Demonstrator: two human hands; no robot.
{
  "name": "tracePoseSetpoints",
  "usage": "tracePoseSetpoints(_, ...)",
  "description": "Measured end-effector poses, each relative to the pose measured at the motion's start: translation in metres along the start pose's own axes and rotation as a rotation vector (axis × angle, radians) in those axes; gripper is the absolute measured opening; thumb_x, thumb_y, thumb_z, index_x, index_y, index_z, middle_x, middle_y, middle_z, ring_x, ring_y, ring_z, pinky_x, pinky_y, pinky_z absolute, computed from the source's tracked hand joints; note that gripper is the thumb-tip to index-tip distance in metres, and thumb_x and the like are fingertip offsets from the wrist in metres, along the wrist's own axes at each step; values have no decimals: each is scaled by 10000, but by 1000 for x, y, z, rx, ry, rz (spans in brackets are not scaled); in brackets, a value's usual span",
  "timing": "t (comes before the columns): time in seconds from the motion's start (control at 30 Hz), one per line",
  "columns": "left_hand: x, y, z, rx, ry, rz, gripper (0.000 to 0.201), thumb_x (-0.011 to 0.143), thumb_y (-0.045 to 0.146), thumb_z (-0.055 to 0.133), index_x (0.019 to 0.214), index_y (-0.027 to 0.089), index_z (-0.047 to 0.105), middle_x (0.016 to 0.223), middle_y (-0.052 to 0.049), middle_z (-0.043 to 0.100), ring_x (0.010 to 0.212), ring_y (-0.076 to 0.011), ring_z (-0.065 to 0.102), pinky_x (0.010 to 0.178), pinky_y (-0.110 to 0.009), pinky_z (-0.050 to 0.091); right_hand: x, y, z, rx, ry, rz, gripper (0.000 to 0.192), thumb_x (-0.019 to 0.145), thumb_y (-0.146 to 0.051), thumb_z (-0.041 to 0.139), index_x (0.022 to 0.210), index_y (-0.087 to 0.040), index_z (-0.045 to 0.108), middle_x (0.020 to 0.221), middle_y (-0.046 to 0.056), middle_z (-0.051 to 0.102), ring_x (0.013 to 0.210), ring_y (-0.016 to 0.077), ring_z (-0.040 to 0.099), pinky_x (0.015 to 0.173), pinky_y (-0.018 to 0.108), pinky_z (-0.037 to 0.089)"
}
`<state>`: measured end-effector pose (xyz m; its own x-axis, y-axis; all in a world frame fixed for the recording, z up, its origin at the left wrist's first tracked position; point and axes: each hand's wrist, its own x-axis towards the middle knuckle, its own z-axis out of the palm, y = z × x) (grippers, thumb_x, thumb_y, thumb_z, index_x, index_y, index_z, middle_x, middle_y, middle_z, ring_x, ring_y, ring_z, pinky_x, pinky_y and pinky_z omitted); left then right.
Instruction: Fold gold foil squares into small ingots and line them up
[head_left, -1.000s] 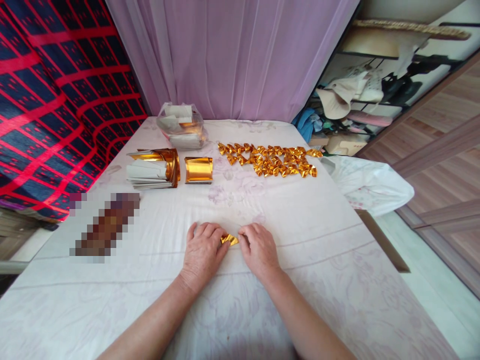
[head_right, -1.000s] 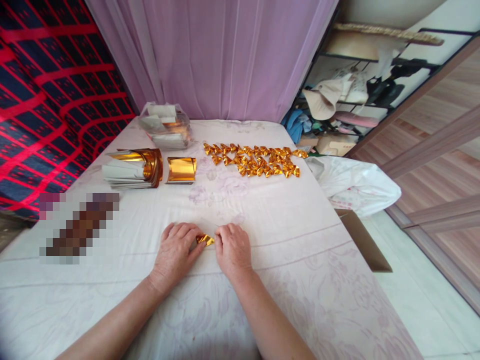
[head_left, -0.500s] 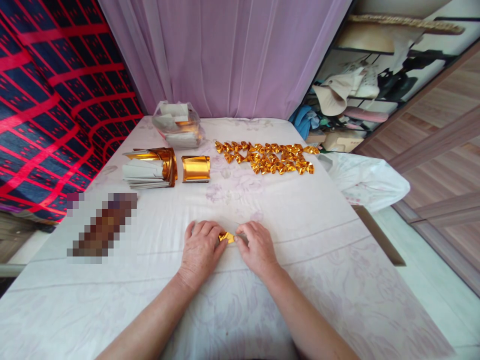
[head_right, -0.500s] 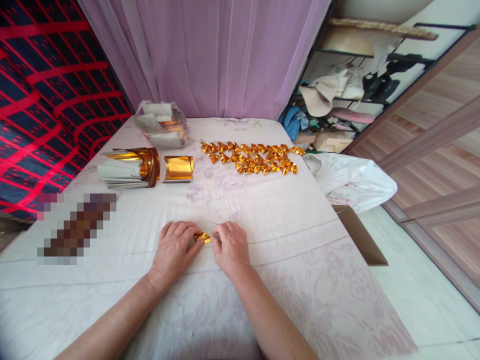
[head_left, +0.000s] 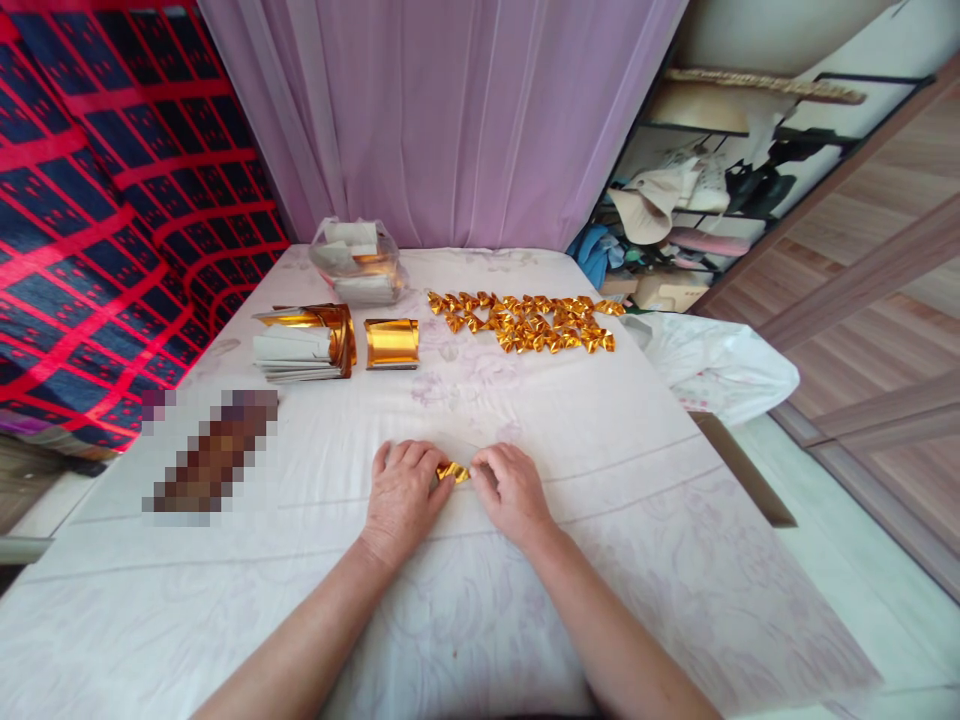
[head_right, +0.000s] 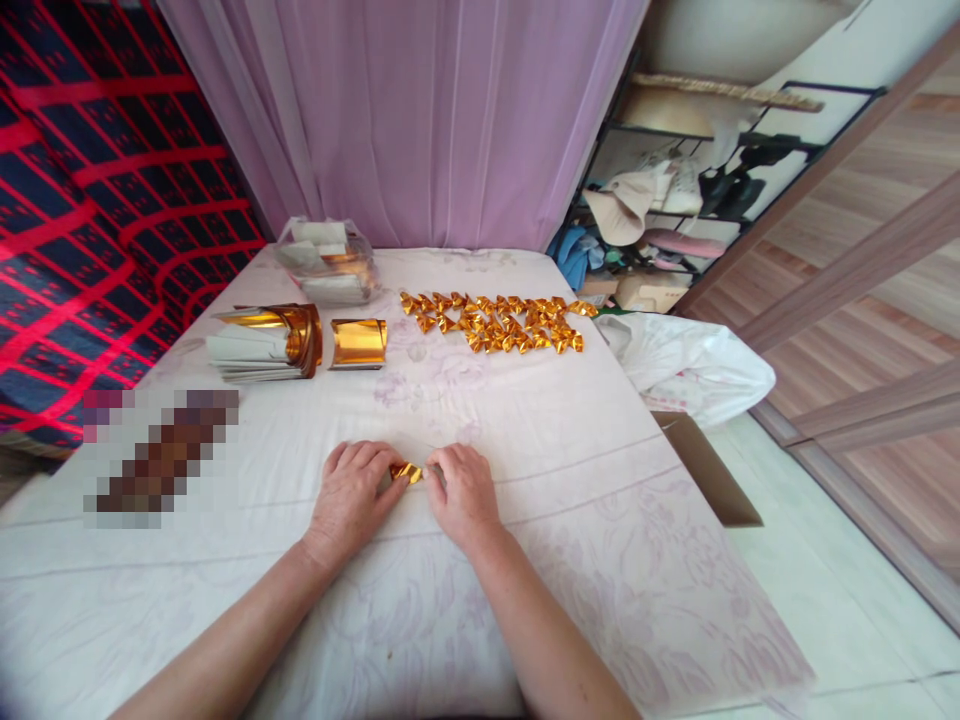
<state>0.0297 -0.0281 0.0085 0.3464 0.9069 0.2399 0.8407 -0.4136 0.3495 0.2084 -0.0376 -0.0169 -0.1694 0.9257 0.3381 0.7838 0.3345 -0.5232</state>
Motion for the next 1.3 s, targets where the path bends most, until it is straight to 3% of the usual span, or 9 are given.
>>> tracePoseSetpoints(0.33, 3, 6, -3, 20, -12, -26, 136, 833, 347, 650, 880, 224, 618, 957, -37, 655, 1000, -257, 555, 1024, -505, 309, 1, -8, 1, -97, -6, 57, 72, 805, -184, 633, 853, -213, 588, 857, 20, 622, 865, 203, 552, 756, 315, 355)
tracePoseSetpoints(0.8, -1, -9, -7, -145, -93, -37, 173, 821, 205, 582, 977, 265, 627, 1095, -24, 649, 1083, -238, 548, 1084, -542, 221, 1, -10, -2, -68, -23, 50, 67, 824, -162, 615, 787, -217, 604, 820, 12, 597, 842, 182, 535, 752, 307, 357)
tracePoseSetpoints(1.03, -3, -22, -8, -159, -151, 62, 305, 883, 164, 490, 1113, 304, 634, 1166, -25, 641, 1126, -222, 543, 1083, -549, 211, -4, -20, -6, -179, -54, -114, 164, 879, -137, 570, 955, -240, 673, 937, 31, 641, 880, 199, 527, 766, 337, 360)
tracePoseSetpoints(1.2, -4, -30, -6, -122, -109, 116, 333, 908, 139, 452, 1113, 304, 656, 1295, -42, 602, 1229, -239, 490, 1074, -540, 237, -4, -20, -6, -166, -75, -126, 205, 881, -127, 548, 988, -236, 685, 951, 44, 652, 889, 201, 536, 798, 341, 401)
tracePoseSetpoints(1.3, -3, -30, -6, -103, -110, 119, 298, 899, 160, 503, 1102, 314, 658, 1255, -29, 637, 1223, -250, 501, 1083, -566, 204, -4, -21, -6, -153, -78, -111, 169, 871, -172, 586, 997, -234, 681, 960, 47, 653, 900, 208, 545, 820, 354, 420)
